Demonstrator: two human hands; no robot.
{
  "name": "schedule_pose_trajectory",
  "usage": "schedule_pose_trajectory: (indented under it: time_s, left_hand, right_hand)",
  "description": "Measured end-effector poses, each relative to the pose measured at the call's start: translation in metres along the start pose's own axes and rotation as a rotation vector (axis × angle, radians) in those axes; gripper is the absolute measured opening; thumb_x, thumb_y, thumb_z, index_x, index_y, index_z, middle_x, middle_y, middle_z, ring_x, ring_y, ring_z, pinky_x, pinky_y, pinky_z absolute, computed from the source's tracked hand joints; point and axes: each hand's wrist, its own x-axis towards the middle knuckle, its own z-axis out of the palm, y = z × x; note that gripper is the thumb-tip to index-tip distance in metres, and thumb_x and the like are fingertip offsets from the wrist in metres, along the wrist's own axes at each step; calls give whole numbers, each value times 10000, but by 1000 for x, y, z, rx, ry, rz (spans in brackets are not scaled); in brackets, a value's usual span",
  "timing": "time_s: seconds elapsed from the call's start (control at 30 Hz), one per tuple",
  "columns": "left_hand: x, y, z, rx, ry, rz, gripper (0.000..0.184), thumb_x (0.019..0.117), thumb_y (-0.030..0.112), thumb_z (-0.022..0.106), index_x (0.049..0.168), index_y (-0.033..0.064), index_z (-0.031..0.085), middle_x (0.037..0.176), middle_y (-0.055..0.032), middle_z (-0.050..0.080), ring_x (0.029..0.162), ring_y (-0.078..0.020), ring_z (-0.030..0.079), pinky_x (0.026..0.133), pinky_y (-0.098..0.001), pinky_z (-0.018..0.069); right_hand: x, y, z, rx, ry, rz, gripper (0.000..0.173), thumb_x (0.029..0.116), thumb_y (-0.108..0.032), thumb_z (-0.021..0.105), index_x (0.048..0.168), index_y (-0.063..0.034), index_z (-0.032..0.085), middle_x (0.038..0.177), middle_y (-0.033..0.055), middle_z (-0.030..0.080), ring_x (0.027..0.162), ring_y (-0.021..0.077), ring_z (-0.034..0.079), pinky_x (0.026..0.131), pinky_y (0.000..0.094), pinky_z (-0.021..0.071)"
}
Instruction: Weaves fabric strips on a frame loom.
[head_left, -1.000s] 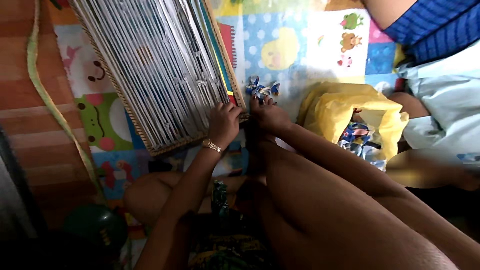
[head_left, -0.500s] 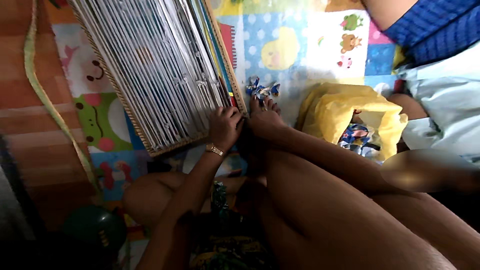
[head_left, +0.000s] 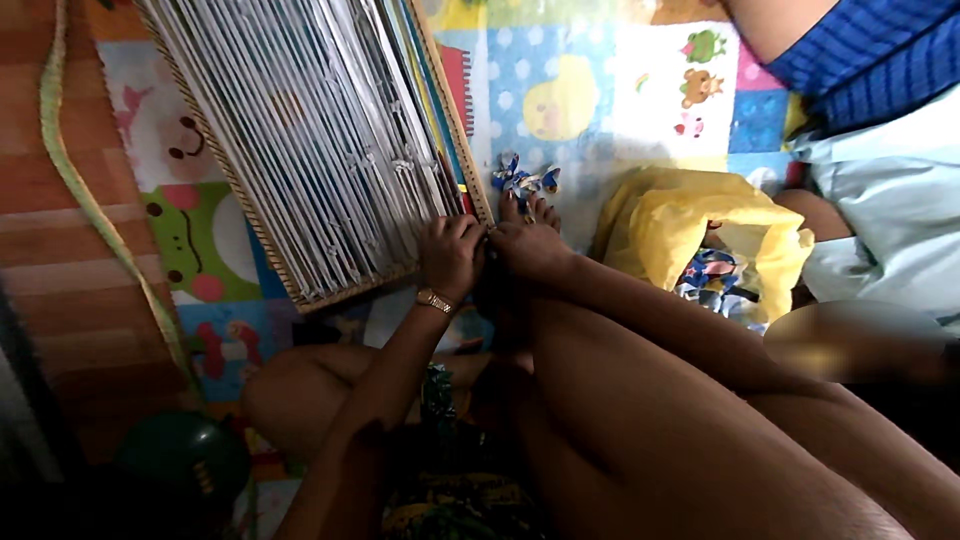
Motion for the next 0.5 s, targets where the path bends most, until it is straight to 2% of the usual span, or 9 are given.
schedule_pose_trajectory:
  time_s: [0.13, 0.2, 0.23, 0.27, 0.3, 0.37, 0.4, 0.43, 0.5]
  left_hand:
    - [-1, -1, 1, 15, -18, 3, 207, 956, 230, 617, 1075, 162, 772, 1184, -48, 711, 1139, -312, 621, 989, -524, 453]
    - [0, -1, 1, 18, -16, -4, 203, 962, 241, 620, 1073, 169, 774, 1176, -46, 713, 1134, -309, 624, 988, -523, 457]
    - [0, 0, 1, 13, -17, -8, 201, 961, 241, 630, 1079, 165, 774, 1176, -50, 713, 1132, -314, 624, 988, -529, 457]
    - [0, 0, 1, 5, -15, -9, 202, 960, 246, 644, 1086, 159, 776, 1177, -56, 713, 1127, -321, 625, 984, -534, 456]
    - [0, 0, 1, 2, -17, -10, 205, 960, 261, 656, 1089, 155, 775, 1179, -59, 711, 1124, -324, 625, 981, -535, 456]
    - [-1, -1, 0, 0, -22, -15, 205, 963, 292, 670, 1087, 164, 772, 1185, -52, 710, 1128, -313, 624, 988, -523, 458]
    - [-1, -1, 0, -11, -21, -17, 202, 967, 290, 669, 1090, 169, 774, 1188, -48, 711, 1133, -308, 622, 992, -519, 455]
    - [-1, -1, 1, -23, -22, -19, 197, 974, 283, 661, 1092, 174, 775, 1193, -41, 712, 1140, -303, 621, 995, -516, 454]
    - [-1, -2, 1, -47, -12, -17, 193, 979, 267, 652, 1086, 176, 783, 1194, -32, 719, 1139, -299, 627, 997, -521, 459]
  right_hand:
    - [0, 0, 0, 17, -9, 7, 231, 1023, -126, 521, 1187, -49, 664, 1202, 153, 670, 1095, 384, 664, 840, 581, 551]
    - [0, 0, 1, 14, 6, 32, 239, 1030, -145, 513, 1192, -69, 671, 1239, 160, 663, 1121, 393, 656, 854, 590, 547]
    - [-1, 1, 1, 10, 7, 61, 263, 1036, -169, 503, 1217, -87, 674, 1329, 184, 625, 1173, 424, 629, 875, 616, 529]
    - [-1, 1, 1, 31, 1, 101, 301, 1051, -200, 478, 1265, -99, 664, 1480, 220, 515, 1280, 479, 542, 937, 665, 469]
    - [-1, 4, 3, 57, 24, 129, 330, 1058, -230, 456, 1290, -100, 652, 1562, 231, 426, 1361, 512, 455, 992, 698, 405]
    - [2, 14, 12, 88, 121, 168, 406, 1060, -262, 431, 1381, -69, 588, 1527, 229, 480, 1415, 514, 402, 1041, 701, 388]
    - [1, 18, 15, 102, 172, 174, 474, 1059, -266, 429, 1469, -46, 517, 1450, 239, 557, 1406, 511, 427, 1030, 692, 421]
    - [0, 20, 17, 134, 198, 179, 527, 1068, -267, 413, 1543, -40, 431, 1425, 241, 580, 1417, 500, 420, 1056, 676, 408]
    - [-2, 22, 22, 156, 246, 159, 515, 1074, -275, 406, 1541, -61, 443, 1425, 214, 591, 1410, 479, 440, 1056, 657, 420]
